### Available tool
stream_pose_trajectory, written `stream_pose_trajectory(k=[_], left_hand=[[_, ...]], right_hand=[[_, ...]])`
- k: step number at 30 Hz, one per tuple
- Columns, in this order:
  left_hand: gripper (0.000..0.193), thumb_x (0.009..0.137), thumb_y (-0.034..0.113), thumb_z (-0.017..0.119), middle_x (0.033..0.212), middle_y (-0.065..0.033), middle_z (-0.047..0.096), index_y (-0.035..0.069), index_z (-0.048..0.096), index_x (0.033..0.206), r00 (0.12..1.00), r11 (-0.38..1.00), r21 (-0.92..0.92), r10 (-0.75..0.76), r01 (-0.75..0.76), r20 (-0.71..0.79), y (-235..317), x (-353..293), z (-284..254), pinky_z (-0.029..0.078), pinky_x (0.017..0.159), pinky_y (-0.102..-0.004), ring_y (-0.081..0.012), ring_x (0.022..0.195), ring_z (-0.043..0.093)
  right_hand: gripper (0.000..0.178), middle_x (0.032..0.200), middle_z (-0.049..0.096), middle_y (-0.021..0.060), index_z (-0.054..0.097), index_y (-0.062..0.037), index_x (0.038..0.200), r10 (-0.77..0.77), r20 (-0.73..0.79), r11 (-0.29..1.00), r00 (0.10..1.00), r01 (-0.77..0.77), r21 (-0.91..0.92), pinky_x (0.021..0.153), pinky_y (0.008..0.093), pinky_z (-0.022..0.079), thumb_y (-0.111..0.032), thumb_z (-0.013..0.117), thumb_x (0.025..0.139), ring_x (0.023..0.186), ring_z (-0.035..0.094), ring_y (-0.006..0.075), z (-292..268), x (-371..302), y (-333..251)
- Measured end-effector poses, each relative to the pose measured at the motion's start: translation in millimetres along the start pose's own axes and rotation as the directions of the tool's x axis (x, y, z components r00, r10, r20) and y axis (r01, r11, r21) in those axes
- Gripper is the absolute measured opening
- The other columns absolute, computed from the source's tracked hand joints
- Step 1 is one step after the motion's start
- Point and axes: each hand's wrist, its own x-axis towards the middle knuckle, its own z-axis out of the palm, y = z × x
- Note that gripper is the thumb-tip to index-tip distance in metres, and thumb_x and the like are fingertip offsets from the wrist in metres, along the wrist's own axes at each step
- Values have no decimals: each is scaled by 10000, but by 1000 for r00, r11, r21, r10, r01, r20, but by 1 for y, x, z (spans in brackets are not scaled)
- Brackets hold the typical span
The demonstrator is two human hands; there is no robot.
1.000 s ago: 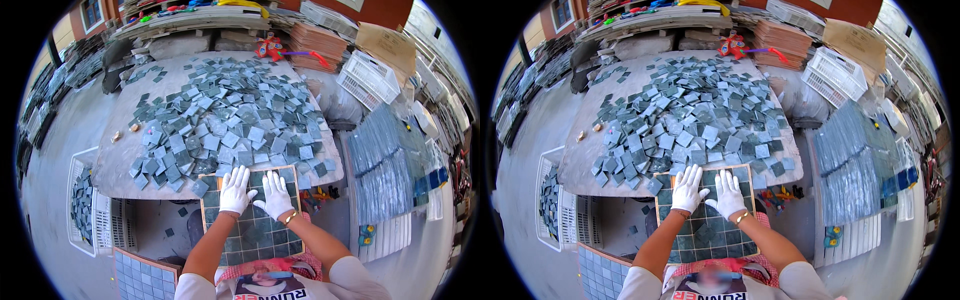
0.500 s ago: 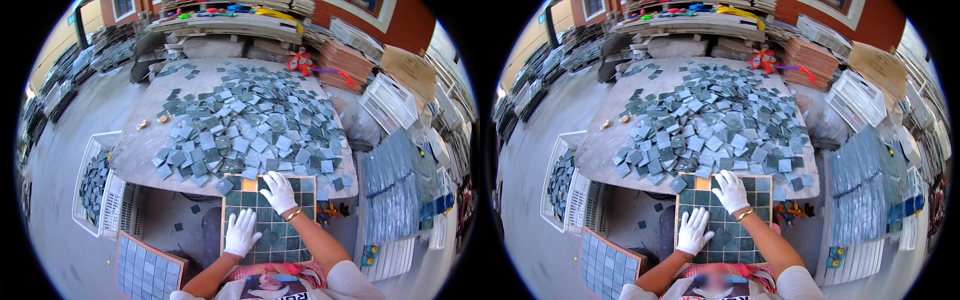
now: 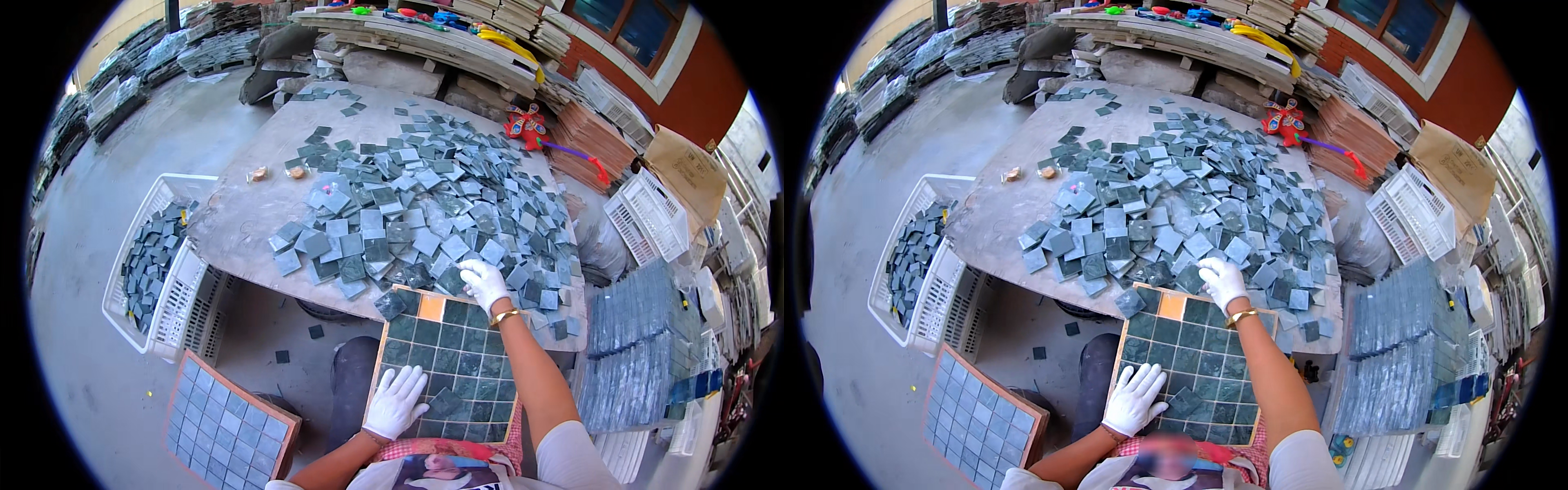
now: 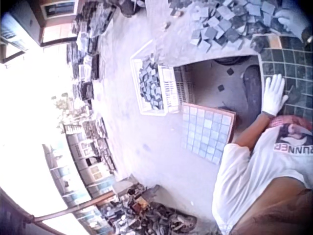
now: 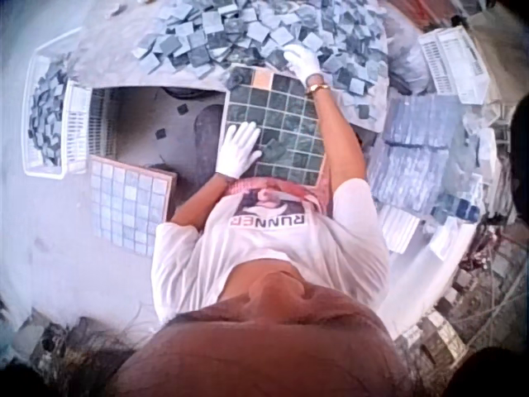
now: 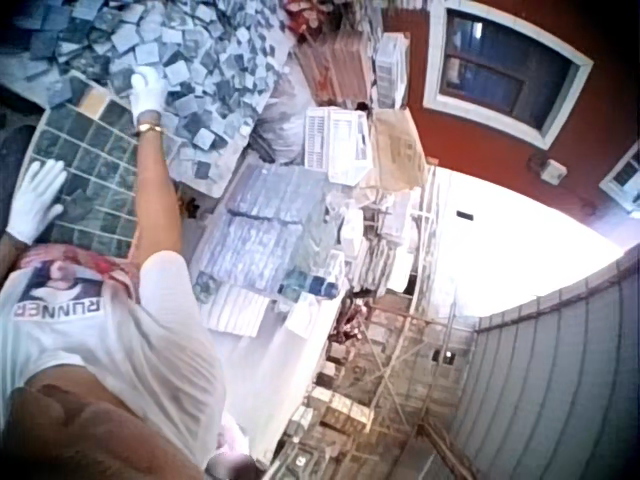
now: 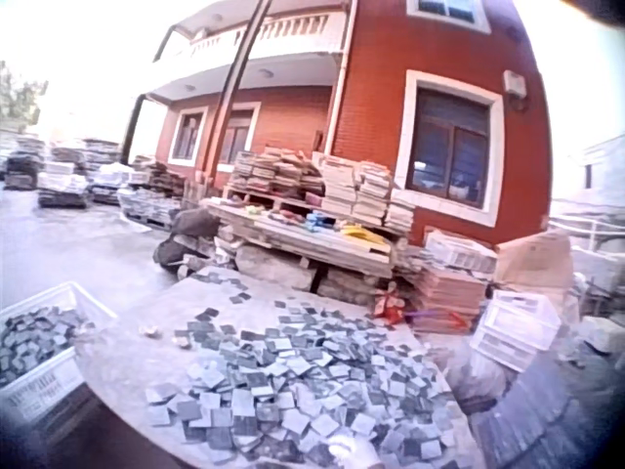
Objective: The person places small square tiles one by one onto a gridded board, filling empty slots from a large pile on the table. The person occasionally flips the board to check alignment and continues placing tiles until the board is full.
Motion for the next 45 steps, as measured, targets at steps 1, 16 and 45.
stream_pose_trajectory(k=[1, 16, 45], left_hand=[[629, 817, 367, 634, 1406, -135, 440, 54, 465, 1336, 1000, 1000, -2, -4, 4, 0, -1, -1, 0, 251, 1092, -477, -291, 1319, 386], [602, 783, 291, 682, 1364, -166, 469, 36, 493, 1294, 992, 995, -94, -35, 24, -117, -8, 4, 0, 293, 1064, -494, -336, 1283, 418], [750, 735, 274, 729, 1399, -211, 418, 22, 413, 1366, 964, 969, 98, 209, -227, 164, -2, 56, 5, 246, 1111, -487, -363, 1323, 364]], right_hand=[[202, 755, 648, 36, 671, -44, 1014, 19, 27, 1000, 999, -19, 0, 538, 269, 457, -116, 586, 845, 592, 586, 104, -3, 0, 0], [342, 1023, 579, 132, 607, -92, 1086, -429, 305, 539, 850, 512, -668, 846, 399, 482, -181, 685, 765, 971, 579, 312, 43, -43, 18], [744, 1397, 361, 217, 365, -22, 1370, -610, -202, 623, 766, 306, -720, 1056, 450, 325, -388, 673, 801, 1279, 369, 384, -91, -95, 17]])
